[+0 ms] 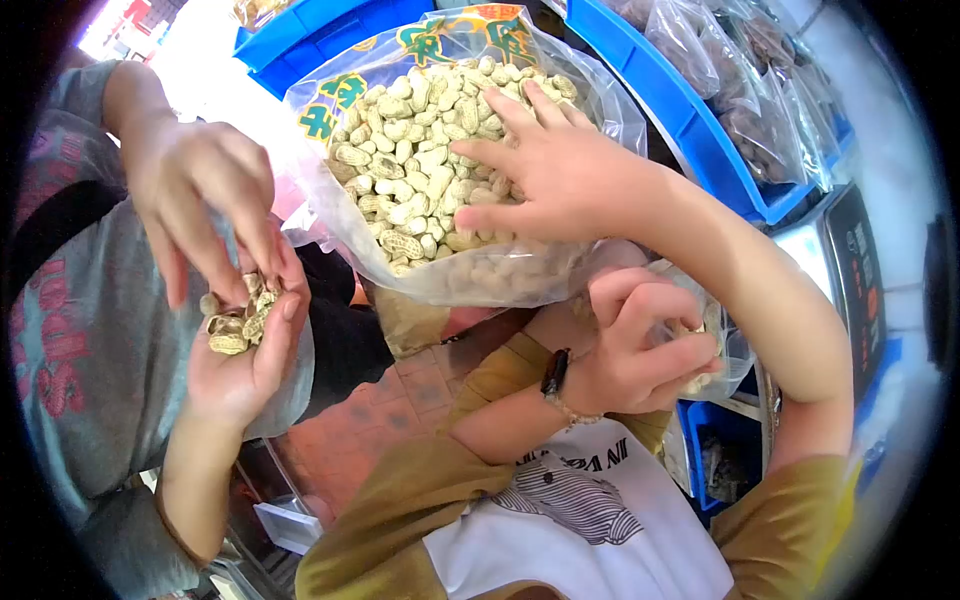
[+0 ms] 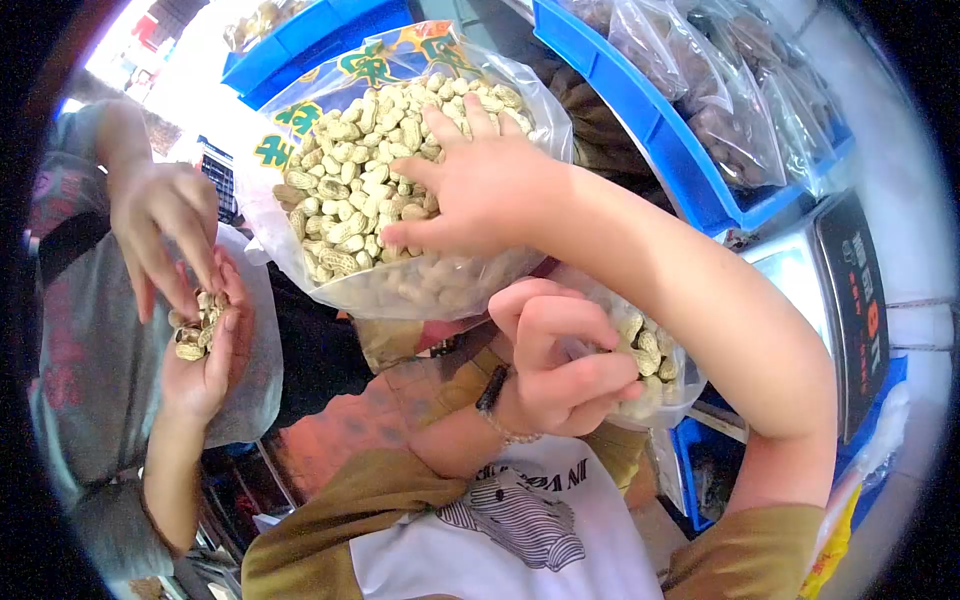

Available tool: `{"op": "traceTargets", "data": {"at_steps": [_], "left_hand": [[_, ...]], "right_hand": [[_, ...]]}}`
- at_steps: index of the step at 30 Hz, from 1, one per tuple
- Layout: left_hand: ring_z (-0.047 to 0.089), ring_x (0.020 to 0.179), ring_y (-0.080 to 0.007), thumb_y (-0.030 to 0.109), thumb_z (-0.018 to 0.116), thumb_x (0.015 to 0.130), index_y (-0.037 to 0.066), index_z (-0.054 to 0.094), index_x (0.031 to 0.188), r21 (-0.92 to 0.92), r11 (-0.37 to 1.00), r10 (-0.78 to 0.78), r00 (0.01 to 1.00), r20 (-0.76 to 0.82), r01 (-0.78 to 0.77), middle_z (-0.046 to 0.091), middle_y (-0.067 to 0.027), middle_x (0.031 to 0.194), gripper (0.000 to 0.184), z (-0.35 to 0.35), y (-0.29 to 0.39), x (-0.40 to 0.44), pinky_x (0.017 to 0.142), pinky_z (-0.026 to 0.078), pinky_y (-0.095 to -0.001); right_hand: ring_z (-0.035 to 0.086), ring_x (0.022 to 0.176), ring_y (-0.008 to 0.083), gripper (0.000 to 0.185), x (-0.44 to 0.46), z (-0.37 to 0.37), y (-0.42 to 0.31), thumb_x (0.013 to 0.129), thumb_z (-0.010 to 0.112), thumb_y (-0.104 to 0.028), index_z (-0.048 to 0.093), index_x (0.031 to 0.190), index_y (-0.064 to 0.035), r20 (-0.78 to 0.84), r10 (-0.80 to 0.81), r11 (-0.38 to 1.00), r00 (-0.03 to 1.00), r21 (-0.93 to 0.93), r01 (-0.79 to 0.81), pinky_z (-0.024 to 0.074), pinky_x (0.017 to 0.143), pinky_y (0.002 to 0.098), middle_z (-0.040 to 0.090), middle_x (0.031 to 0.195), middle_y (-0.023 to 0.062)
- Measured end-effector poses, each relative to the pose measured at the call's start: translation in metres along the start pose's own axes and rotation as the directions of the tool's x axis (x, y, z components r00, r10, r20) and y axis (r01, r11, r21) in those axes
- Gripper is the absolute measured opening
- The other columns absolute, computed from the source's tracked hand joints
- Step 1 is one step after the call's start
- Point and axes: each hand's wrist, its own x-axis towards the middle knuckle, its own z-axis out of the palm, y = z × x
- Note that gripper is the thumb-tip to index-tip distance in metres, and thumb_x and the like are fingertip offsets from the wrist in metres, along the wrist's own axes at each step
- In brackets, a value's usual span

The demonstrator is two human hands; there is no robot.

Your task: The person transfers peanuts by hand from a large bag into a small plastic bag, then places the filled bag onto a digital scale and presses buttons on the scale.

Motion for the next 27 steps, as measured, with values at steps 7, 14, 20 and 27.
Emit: {"op": "traceTargets", "data": {"at_steps": [7, 14, 20, 27], "left_hand": [[0.049, 0.095, -0.0136, 0.03, 0.043, 0.096, 0.013, 0.055, 0.089, 0.086, 0.98, 0.181, 0.983, -0.026, -0.178, 0.053, -0.0023, 0.104, 0.022, -0.02, 0.009, -0.016, 0.074, 0.04, -0.0233], [0.038, 0.065, -0.0152, 0.038, 0.047, 0.095, 0.017, 0.052, 0.101, 0.311, 0.943, 0.129, 0.992, -0.009, -0.12, 0.048, -0.0019, 0.098, 0.023, -0.008, -0.02, -0.017, 0.057, 0.032, -0.0264], [0.043, 0.08, -0.0169, 0.045, 0.047, 0.094, 0.02, 0.053, 0.108, 0.536, 0.844, -0.031, 1.0, -0.004, 0.029, 0.049, -0.0017, 0.102, 0.03, -0.032, -0.018, -0.023, 0.069, 0.035, -0.0304], [0.044, 0.095, -0.021, 0.043, 0.047, 0.095, 0.017, 0.052, 0.115, 0.342, 0.937, 0.053, 0.998, 0.043, -0.065, 0.051, -0.002, 0.113, 0.033, -0.024, -0.005, -0.019, 0.078, 0.039, -0.0324]], "right_hand": [[0.048, 0.115, 0.0404, 0.077, 0.009, -0.01, -0.003, 0.074, 0.057, -0.069, 0.057, 0.126, -0.0126, 0.058, -0.154, 0.984, 0.986, 0.1, 0.148, 0.0381, 0.098, 0.0539, 0.051, 0.129, 0.0178], [0.053, 0.105, 0.0376, 0.063, 0.005, 0.001, -0.008, 0.076, 0.063, -0.055, 0.058, 0.122, -0.0121, -0.104, -0.271, 0.954, 0.957, 0.099, 0.281, 0.0462, 0.09, 0.0477, 0.058, 0.116, 0.0172], [0.059, 0.094, 0.0368, 0.057, 0.012, -0.001, -0.005, 0.075, 0.067, -0.047, 0.059, 0.121, -0.0133, -0.059, -0.302, 0.943, 0.952, 0.129, 0.307, 0.05, 0.083, 0.0443, 0.061, 0.106, 0.0174], [0.055, 0.088, 0.0322, 0.053, 0.021, 0.013, -0.001, 0.076, 0.071, -0.043, 0.057, 0.117, -0.0138, -0.175, -0.373, 0.916, 0.911, 0.086, 0.391, 0.0473, 0.077, 0.0423, 0.057, 0.098, 0.0123]]}}
